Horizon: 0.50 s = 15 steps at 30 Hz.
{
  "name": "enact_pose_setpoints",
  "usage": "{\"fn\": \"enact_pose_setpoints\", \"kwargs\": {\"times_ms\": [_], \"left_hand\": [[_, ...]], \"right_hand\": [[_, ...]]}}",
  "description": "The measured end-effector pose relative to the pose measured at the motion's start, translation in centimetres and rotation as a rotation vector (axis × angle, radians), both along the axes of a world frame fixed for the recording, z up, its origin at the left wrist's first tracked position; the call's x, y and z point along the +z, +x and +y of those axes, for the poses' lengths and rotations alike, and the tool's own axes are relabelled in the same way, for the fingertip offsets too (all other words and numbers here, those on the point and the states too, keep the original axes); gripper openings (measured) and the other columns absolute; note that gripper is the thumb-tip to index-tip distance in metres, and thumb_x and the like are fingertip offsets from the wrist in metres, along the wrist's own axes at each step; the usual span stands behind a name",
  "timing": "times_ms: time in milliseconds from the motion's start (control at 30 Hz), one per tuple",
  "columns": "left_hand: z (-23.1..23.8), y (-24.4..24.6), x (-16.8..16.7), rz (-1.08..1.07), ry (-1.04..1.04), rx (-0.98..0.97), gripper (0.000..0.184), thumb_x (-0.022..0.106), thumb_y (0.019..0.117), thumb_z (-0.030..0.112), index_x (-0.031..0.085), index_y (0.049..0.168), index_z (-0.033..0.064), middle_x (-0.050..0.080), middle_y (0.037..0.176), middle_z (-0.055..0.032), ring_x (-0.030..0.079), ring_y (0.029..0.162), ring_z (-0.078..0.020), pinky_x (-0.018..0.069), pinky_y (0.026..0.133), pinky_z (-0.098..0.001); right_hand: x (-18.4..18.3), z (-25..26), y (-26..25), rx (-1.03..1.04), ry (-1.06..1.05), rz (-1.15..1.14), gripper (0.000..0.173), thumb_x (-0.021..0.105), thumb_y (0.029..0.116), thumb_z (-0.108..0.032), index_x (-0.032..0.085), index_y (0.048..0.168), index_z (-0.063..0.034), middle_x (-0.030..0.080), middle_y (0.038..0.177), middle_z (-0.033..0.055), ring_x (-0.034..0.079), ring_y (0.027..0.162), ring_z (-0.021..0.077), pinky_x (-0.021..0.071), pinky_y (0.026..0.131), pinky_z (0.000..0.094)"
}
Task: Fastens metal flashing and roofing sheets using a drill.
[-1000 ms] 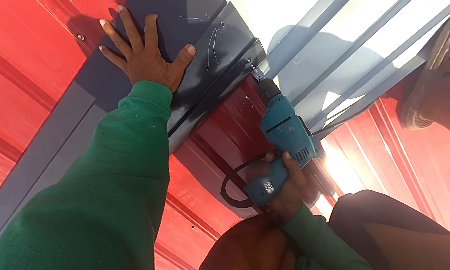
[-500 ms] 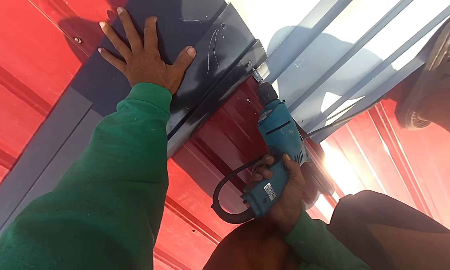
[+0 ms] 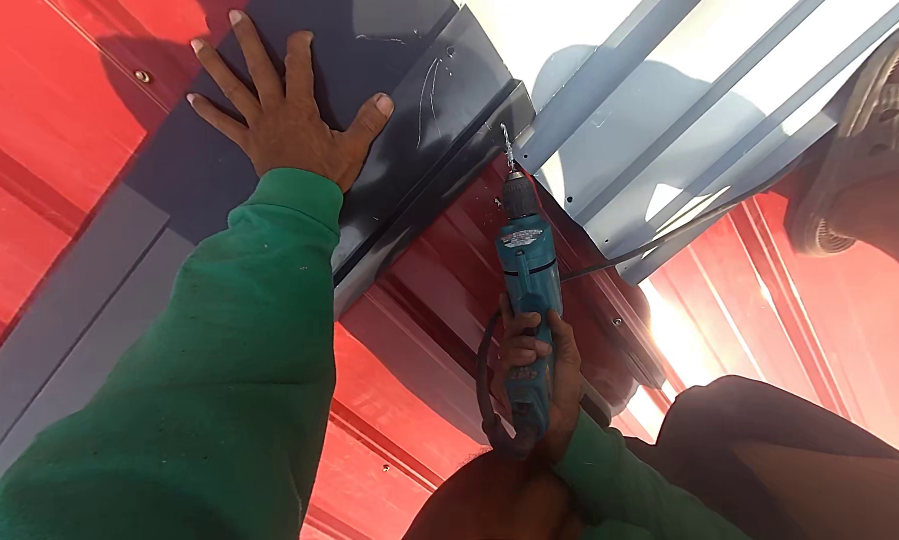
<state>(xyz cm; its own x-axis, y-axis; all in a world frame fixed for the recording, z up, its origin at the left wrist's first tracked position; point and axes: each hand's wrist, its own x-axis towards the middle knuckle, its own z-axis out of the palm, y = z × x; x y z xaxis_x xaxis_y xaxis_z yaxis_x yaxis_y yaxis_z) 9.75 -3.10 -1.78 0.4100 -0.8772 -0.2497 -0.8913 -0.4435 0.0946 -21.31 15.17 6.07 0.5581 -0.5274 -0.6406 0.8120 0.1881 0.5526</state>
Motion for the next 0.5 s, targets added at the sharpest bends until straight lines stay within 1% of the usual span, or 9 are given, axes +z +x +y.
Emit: {"fn": "enact_pose_setpoints", "kwargs": {"times_ms": [33, 100, 167, 233, 333, 400, 433, 500], "left_hand": [[0.0, 0.0, -0.1, -0.004, -0.01, -0.004, 0.112, 0.026, 0.0714, 0.103, 0.031, 0.161, 0.036, 0.008, 0.174, -0.0128, 0.001, 0.157, -0.0492, -0.0001, 0.111, -0.084], [0.1, 0.0, -0.1, -0.009, -0.01, -0.004, 0.113, 0.026, 0.0707, 0.104, 0.031, 0.161, 0.0364, 0.008, 0.174, -0.0128, 0.001, 0.157, -0.0493, 0.0, 0.111, -0.0839], [0.1, 0.0, 0.0, -0.006, 0.0, -0.001, 0.114, 0.026, 0.0698, 0.104, 0.029, 0.162, 0.0362, 0.008, 0.174, -0.0129, 0.001, 0.157, -0.0495, 0.0007, 0.11, -0.0848], [0.0, 0.0, 0.0, -0.006, -0.005, -0.002, 0.114, 0.026, 0.0696, 0.104, 0.03, 0.161, 0.0361, 0.008, 0.174, -0.0133, 0.002, 0.156, -0.05, 0.0009, 0.109, -0.086], [0.1, -0.1, -0.4, -0.005, -0.001, 0.002, 0.114, 0.025, 0.0699, 0.104, 0.03, 0.161, 0.0366, 0.007, 0.173, -0.0141, 0.001, 0.156, -0.0507, 0.0002, 0.11, -0.0854], [-0.1, 0.1, -0.8, -0.02, 0.005, 0.004, 0.114, 0.025, 0.0691, 0.105, 0.03, 0.161, 0.038, 0.007, 0.174, -0.0142, 0.001, 0.156, -0.0507, 0.0005, 0.11, -0.0849], [-0.1, 0.2, -1.0, -0.024, 0.005, 0.001, 0.114, 0.025, 0.0689, 0.105, 0.03, 0.161, 0.0382, 0.007, 0.174, -0.0142, 0.001, 0.156, -0.051, 0.0005, 0.11, -0.0847], [-0.2, 0.2, -1.2, -0.016, 0.011, -0.002, 0.114, 0.025, 0.0691, 0.105, 0.03, 0.161, 0.0381, 0.006, 0.174, -0.0143, 0.0, 0.156, -0.051, -0.0007, 0.11, -0.0847]], "right_hand": [[-0.2, 0.0, -0.1, 0.001, -0.001, 0.001, 0.049, 0.067, 0.0942, -0.034, 0.052, 0.13, -0.0044, 0.067, 0.094, 0.0059, 0.072, 0.074, 0.0152, 0.062, 0.068, 0.026], [-0.1, -0.3, 0.1, 0.003, 0.012, 0.03, 0.046, 0.067, 0.0934, -0.032, 0.054, 0.126, -0.0017, 0.067, 0.089, 0.0072, 0.071, 0.07, 0.0173, 0.0616, 0.065, 0.027], [0.1, -0.7, -0.1, 0.031, 0.006, 0.077, 0.045, 0.067, 0.0923, -0.029, 0.054, 0.124, 0.0, 0.066, 0.086, 0.0086, 0.071, 0.068, 0.0192, 0.0618, 0.064, 0.0289], [-0.1, -0.8, -0.5, 0.075, -0.018, 0.123, 0.047, 0.069, 0.0914, -0.028, 0.054, 0.126, 0.0004, 0.067, 0.089, 0.0112, 0.071, 0.07, 0.0221, 0.0624, 0.065, 0.0323], [-0.3, -0.4, -1.3, 0.126, -0.036, 0.159, 0.047, 0.069, 0.0923, -0.029, 0.054, 0.128, -0.0008, 0.067, 0.1, 0.0151, 0.072, 0.075, 0.0251, 0.0628, 0.068, 0.036], [-0.4, -0.4, -1.8, 0.124, -0.063, 0.148, 0.049, 0.065, 0.0951, -0.033, 0.051, 0.131, -0.0022, 0.065, 0.102, 0.0143, 0.07, 0.075, 0.0239, 0.0615, 0.069, 0.0355], [-0.2, -0.4, -2.1, 0.106, -0.056, 0.123, 0.05, 0.062, 0.0966, -0.033, 0.049, 0.134, -0.002, 0.064, 0.103, 0.0134, 0.069, 0.076, 0.0228, 0.0612, 0.069, 0.0337], [0.6, -0.6, -3.0, 0.076, -0.01, 0.062, 0.055, 0.062, 0.0972, -0.032, 0.045, 0.139, -0.0007, 0.065, 0.107, 0.0135, 0.072, 0.077, 0.0221, 0.0625, 0.068, 0.0303]]}}
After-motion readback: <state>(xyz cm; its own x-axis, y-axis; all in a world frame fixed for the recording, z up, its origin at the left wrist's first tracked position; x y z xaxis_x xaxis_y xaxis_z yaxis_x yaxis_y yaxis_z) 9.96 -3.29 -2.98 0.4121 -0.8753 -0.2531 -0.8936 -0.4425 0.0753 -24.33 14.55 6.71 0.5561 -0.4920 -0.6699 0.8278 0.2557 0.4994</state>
